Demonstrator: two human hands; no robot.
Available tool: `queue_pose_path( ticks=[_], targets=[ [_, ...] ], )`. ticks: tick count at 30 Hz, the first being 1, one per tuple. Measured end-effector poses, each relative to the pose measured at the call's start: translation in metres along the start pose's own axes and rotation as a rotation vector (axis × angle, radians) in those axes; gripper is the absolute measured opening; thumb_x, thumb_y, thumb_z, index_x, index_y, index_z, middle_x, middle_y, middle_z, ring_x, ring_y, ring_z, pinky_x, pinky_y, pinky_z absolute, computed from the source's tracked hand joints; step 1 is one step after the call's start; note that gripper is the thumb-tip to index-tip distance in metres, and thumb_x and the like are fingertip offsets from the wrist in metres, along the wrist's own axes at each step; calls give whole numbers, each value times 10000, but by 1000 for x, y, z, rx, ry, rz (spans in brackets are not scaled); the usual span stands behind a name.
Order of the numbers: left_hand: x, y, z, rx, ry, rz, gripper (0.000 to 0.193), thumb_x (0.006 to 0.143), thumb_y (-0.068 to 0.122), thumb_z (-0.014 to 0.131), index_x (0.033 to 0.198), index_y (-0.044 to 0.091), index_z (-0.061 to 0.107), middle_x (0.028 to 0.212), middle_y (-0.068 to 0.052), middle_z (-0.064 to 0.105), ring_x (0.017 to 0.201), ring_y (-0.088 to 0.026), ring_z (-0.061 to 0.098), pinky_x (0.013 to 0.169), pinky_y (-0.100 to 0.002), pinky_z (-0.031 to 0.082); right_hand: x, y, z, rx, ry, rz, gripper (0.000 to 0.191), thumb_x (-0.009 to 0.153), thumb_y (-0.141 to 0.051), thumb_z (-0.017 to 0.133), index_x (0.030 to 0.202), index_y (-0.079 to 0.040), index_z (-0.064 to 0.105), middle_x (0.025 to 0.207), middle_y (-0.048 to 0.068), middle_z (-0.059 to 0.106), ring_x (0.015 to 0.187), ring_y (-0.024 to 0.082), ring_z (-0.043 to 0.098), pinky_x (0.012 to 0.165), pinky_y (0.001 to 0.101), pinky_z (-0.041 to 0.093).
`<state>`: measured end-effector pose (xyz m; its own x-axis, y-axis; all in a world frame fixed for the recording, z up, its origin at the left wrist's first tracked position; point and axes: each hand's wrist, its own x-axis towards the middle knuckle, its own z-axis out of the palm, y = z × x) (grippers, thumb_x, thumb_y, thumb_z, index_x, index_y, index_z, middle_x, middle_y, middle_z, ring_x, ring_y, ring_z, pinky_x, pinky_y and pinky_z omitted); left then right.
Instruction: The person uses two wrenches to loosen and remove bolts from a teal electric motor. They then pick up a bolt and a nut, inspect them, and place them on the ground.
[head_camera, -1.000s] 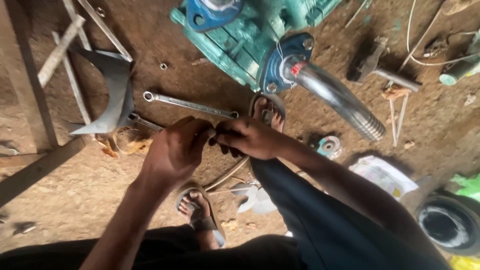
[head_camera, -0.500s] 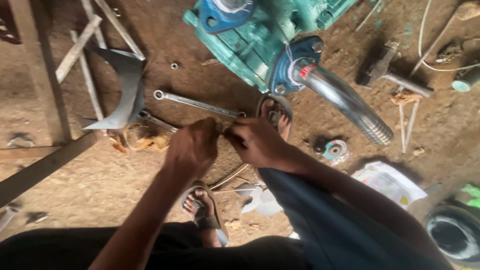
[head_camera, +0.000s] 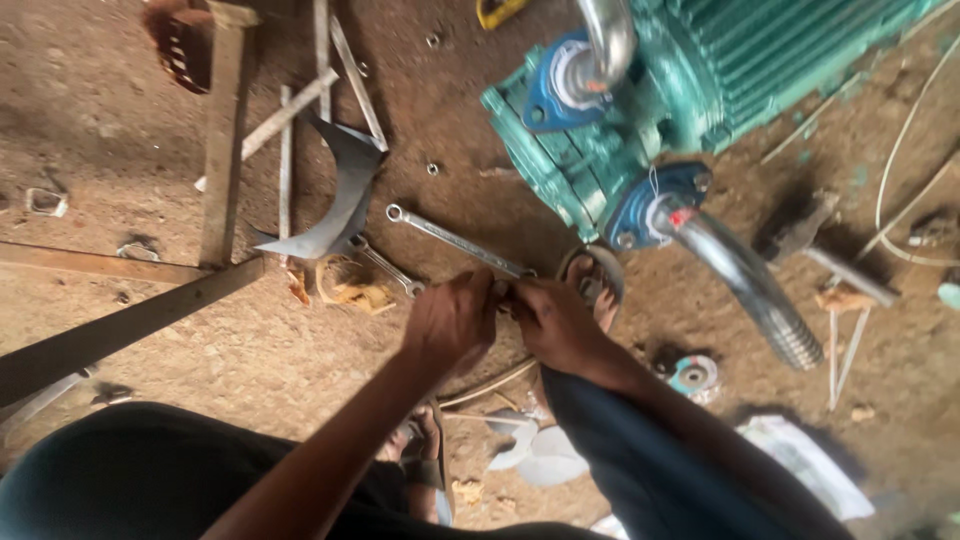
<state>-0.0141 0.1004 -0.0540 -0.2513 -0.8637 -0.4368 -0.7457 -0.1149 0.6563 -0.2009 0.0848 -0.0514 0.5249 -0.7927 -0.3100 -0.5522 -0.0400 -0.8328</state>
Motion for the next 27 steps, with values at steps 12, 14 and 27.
queue_pose_path(
  ticks=[12,14,27],
  targets=[
    [19,11,-21,-147,-187,-443,326,1002,354,605,908,94,777,869,-224,741,828,-413,719,770,-517,549,-5,-18,-29,-319,111,-10,126,846,-104,737,962,-56,750,860,146,660,785,358,667,668,456,498],
    [18,18,-29,-329,-33,-229,212,931,258,646,967,61,716,915,-195,744,823,-378,742,725,-475,573,-7,-14,-31,-132,97,55,125,886,-117,732,988,-44,739,886,152,687,812,356,685,678,438,515],
    [28,56,-19,-322,-70,213,170,944,42,560,1076,-8,655,983,-265,690,840,-468,676,669,-504,534,-40,29,-29,240,207,22,202,966,-180,694,1082,-16,699,1073,218,665,981,335,684,826,407,534]
  ],
)
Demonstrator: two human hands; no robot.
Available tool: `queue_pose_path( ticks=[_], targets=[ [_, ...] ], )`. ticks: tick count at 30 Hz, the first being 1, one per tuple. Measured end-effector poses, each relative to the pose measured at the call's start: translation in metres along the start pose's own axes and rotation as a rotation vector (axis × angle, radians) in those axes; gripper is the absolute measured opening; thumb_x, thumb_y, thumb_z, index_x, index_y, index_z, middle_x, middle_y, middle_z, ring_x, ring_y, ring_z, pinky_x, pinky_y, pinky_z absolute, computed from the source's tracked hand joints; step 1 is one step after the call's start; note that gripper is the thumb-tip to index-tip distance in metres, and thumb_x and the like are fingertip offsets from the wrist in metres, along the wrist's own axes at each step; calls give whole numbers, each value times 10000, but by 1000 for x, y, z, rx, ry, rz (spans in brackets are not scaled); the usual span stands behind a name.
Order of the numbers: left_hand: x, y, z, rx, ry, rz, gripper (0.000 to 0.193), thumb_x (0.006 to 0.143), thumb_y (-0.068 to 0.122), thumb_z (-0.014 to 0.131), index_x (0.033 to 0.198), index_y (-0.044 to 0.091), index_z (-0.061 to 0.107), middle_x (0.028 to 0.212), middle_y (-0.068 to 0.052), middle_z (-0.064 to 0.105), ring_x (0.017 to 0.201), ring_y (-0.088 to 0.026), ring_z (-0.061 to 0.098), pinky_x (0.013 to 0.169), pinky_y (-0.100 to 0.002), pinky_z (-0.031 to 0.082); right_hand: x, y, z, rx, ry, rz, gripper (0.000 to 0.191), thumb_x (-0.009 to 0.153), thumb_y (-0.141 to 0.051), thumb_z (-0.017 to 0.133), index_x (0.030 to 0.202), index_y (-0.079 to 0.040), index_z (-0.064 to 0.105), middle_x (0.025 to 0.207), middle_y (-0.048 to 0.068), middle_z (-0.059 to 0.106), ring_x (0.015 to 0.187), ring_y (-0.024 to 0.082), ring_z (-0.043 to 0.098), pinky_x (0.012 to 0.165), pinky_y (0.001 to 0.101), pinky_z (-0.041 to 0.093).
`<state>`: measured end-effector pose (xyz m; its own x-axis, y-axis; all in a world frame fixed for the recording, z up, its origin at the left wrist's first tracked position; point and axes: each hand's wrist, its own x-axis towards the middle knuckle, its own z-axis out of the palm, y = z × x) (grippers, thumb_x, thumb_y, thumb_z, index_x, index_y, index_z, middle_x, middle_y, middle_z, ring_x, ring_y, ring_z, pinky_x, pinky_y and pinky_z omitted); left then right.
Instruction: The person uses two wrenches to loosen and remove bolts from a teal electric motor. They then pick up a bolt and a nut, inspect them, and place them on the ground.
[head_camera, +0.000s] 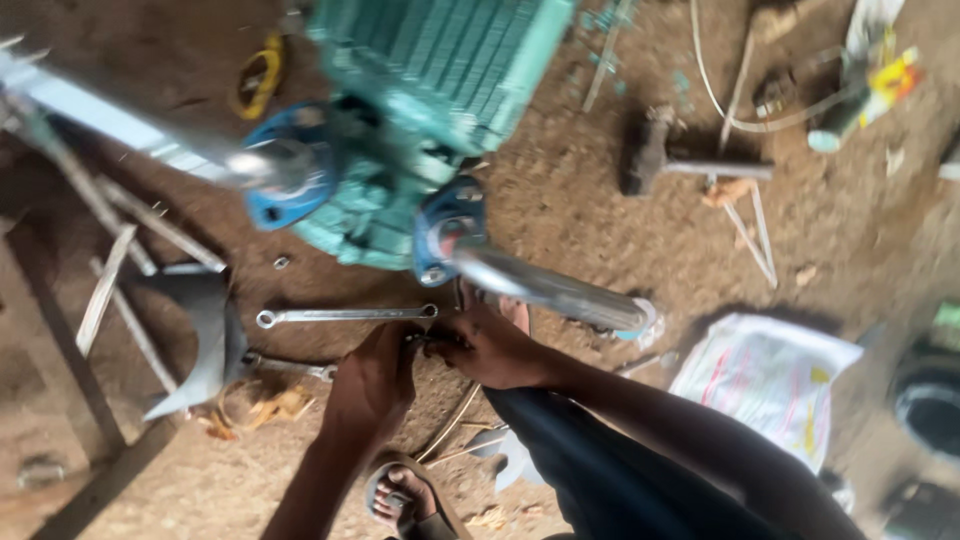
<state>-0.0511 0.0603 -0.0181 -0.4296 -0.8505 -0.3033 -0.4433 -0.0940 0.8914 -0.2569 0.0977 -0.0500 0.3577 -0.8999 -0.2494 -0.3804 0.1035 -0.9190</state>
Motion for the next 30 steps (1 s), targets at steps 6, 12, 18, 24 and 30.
queue_pose_path(
  ticks=[6,12,18,24,30],
  targets=[
    [12,-38,28,68,-161,-446,149,986,126,589,930,28,686,831,-192,733,717,-329,713,646,-431,558,-24,18,-13,-666,235,-45,436,989,-167,644,1286,152,651,1106,269,617,946,380,678,832,474,583],
    [28,-84,-22,643,77,-219,137,975,200,708,917,76,716,796,-123,745,687,-254,722,636,-378,573,-11,79,-74,-202,307,402,280,1092,-51,477,1249,-128,696,1326,96,699,685,189,719,505,325,538],
    [52,-104,-80,761,187,-120,61,993,124,705,991,63,710,830,-131,733,737,-280,718,718,-403,573,31,117,-123,-359,449,333,239,1040,-9,541,1157,-106,725,1160,136,690,794,229,672,521,296,564],
    [52,-96,-74,765,133,-89,99,874,112,745,942,65,691,897,-134,722,791,-300,718,734,-410,577,65,115,-119,-490,316,202,339,1000,-108,655,1337,-71,668,1041,190,681,846,320,661,659,422,579],
    [44,-83,-61,715,106,-25,171,897,127,793,1001,44,686,939,-137,712,842,-316,699,750,-419,566,73,122,-105,-616,320,-184,414,861,-26,651,1273,-60,672,1241,139,690,1044,329,694,792,415,592]
  ],
)
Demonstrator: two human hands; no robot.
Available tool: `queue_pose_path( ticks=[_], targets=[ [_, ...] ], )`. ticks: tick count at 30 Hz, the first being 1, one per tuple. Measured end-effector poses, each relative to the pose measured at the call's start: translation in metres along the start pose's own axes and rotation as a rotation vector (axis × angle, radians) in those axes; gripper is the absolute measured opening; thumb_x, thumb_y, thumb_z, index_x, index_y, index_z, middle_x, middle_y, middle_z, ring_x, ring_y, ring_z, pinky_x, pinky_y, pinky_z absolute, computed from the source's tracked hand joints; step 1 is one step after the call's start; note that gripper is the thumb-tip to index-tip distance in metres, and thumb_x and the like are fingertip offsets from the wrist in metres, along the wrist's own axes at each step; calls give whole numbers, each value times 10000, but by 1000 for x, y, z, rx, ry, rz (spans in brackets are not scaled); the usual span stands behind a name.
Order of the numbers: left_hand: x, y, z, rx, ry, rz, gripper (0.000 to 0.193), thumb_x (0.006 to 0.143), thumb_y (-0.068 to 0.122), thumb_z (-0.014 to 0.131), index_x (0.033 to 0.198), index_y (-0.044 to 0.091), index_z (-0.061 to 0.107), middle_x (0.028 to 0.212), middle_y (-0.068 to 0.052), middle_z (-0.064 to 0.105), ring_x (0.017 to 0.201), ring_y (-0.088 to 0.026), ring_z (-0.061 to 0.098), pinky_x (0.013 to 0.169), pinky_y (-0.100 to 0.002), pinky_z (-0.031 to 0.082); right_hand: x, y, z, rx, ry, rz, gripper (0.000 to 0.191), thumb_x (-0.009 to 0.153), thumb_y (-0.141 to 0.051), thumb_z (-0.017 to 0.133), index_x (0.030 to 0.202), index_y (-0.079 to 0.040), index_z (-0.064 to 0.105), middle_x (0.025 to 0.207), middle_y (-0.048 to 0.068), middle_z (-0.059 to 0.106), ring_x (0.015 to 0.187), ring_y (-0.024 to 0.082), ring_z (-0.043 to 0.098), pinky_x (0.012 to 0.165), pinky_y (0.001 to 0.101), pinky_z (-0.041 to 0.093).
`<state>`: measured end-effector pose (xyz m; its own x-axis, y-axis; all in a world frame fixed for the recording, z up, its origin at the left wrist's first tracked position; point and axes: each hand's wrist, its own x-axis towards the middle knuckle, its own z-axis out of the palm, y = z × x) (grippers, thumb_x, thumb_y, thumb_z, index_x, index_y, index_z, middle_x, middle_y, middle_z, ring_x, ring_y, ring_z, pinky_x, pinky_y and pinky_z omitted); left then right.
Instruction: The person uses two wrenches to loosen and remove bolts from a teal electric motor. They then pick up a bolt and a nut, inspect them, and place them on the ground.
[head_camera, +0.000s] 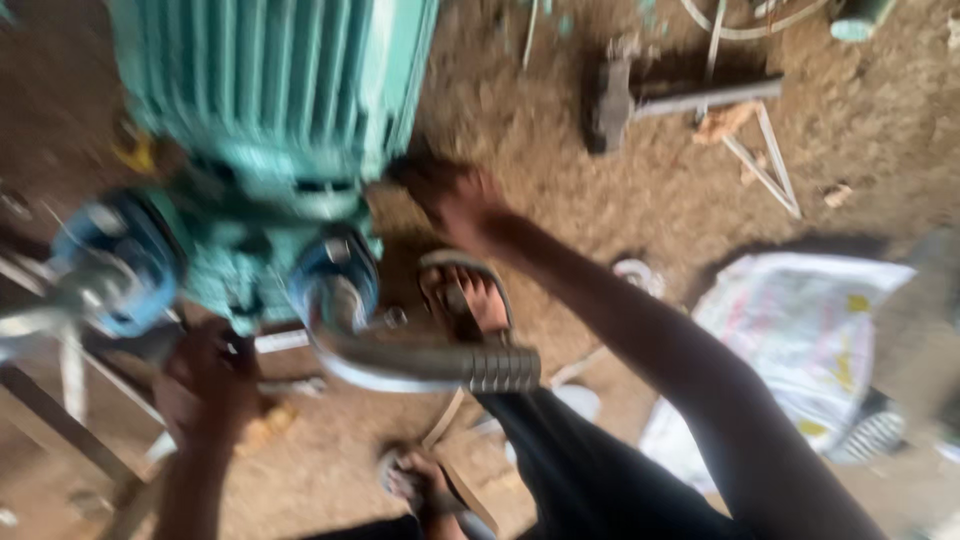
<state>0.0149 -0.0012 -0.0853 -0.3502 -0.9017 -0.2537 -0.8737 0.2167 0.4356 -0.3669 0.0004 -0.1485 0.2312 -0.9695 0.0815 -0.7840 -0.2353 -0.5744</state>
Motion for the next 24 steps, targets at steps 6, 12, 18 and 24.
queue_pose_path(
  ticks=[6,12,18,24],
  targets=[
    [1,9,4,-133,-66,-89,221,885,186,823,970,28,694,900,-139,708,779,-298,695,690,-421,553,9,0,6,-59,-134,120,154,1030,-64,655,1181,-85,680,1123,138,716,934,285,705,716,408,577],
    [-8,31,-9,-327,-30,-60,377,850,80,785,1211,42,683,984,-120,722,780,-282,710,670,-395,562,-8,-34,-8,126,-366,680,234,1003,-207,638,1199,-79,635,1033,130,730,796,255,715,687,388,586],
    [-47,105,-39,-558,-135,-121,427,783,112,801,1183,39,672,1020,-146,714,730,-281,729,615,-372,592,-75,-114,-26,1350,-394,788,440,920,-171,778,1298,-55,584,1028,54,688,920,136,666,789,280,572],
    [-62,117,-46,-554,-32,-6,233,846,82,766,1068,61,697,1052,-131,724,818,-317,735,683,-376,602,-53,-165,-32,964,-644,531,260,1007,-208,687,1179,-13,676,969,61,726,875,117,705,785,280,594]
  ],
)
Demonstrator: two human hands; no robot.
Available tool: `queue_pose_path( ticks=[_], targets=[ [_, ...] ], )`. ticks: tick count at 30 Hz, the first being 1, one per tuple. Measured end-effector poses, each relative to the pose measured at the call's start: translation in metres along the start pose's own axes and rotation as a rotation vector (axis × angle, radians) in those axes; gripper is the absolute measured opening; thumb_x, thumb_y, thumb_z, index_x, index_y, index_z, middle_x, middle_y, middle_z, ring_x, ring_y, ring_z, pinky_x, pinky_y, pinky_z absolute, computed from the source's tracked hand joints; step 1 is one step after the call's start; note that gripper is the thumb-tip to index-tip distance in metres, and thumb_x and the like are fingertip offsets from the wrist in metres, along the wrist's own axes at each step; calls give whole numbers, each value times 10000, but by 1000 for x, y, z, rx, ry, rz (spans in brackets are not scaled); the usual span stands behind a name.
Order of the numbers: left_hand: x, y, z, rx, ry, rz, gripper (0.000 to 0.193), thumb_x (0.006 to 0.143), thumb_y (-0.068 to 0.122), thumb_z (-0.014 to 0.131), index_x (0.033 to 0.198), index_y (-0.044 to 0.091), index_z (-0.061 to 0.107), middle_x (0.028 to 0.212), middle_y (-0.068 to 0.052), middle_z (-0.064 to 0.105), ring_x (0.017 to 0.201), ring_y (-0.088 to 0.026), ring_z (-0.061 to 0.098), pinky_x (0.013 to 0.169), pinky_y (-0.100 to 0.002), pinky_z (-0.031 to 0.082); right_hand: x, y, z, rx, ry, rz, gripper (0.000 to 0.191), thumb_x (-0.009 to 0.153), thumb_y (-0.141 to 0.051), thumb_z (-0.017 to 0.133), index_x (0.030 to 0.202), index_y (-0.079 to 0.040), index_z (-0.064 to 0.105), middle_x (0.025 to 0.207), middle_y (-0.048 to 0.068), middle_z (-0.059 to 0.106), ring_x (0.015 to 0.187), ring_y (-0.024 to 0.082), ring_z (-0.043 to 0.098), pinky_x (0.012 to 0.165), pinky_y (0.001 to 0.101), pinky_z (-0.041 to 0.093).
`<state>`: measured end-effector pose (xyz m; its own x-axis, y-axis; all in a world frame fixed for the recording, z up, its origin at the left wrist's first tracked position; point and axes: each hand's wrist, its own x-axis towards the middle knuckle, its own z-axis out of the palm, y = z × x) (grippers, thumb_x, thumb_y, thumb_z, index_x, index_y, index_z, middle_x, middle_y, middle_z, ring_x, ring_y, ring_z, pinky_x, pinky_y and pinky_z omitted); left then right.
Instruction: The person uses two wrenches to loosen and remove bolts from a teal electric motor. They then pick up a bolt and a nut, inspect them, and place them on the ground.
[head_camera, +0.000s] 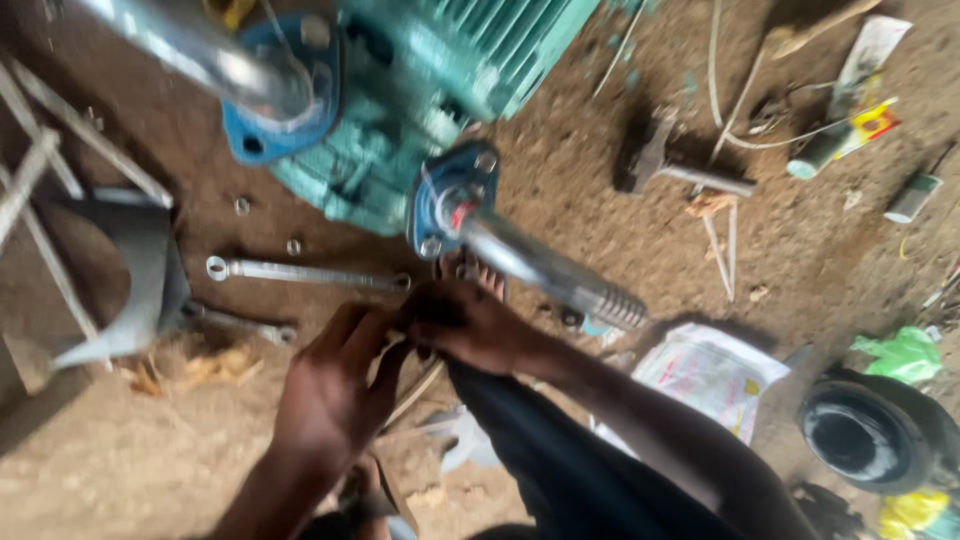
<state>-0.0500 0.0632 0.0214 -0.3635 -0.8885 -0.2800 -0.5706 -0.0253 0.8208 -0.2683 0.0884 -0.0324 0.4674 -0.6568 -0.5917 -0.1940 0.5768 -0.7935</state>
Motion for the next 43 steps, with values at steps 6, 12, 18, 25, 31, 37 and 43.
queue_pose_path(
  ticks=[6,12,18,25,31,37,43],
  targets=[
    [-10,-9,-10,-88,72,-45,201,811,6,757,999,74,734,994,-98,754,829,-245,773,710,-340,606,3,-22,13,37,-72,-17,254,1066,-219,669,1191,-1,698,987,91,730,881,149,716,792,290,595],
    [-15,-19,-4,-213,48,-253,246,807,14,783,1051,16,758,935,-116,794,853,-163,786,758,-298,618,0,-3,24,-225,251,-629,374,1015,-77,765,1289,-97,511,1033,82,665,860,179,700,709,274,591],
    [-14,-39,4,-285,-35,-355,245,786,2,809,1027,-19,766,888,-110,811,749,-147,782,654,-288,618,-1,0,25,-324,336,-669,646,931,-34,778,1372,-78,308,1028,142,651,866,215,672,725,333,572],
    [-24,-67,19,-772,-32,-512,268,810,-79,746,1077,-66,729,970,-146,794,853,-156,735,765,-283,598,4,3,28,-216,297,-604,568,1002,-56,746,1377,-90,320,1026,103,678,870,175,716,731,276,639],
    [-20,-67,19,-1004,20,-480,241,820,-85,711,1053,-24,717,1012,-95,782,943,-174,738,844,-315,611,0,-1,30,92,197,-361,375,1027,-45,695,1328,-32,471,1096,131,672,868,165,732,745,301,649],
    [-10,-38,-1,-757,32,-363,171,844,-48,747,1006,3,728,932,-98,787,848,-159,759,755,-281,622,6,-26,25,-621,396,-626,397,949,-62,764,1244,-79,499,981,103,669,764,214,643,820,454,491],
    [-2,-37,-27,-432,91,-176,198,833,-2,781,1019,43,731,966,-85,793,846,-171,806,733,-285,653,7,7,22,-292,195,-93,291,1063,-239,665,1280,-51,612,1029,98,740,893,255,711,862,450,541]
  ],
)
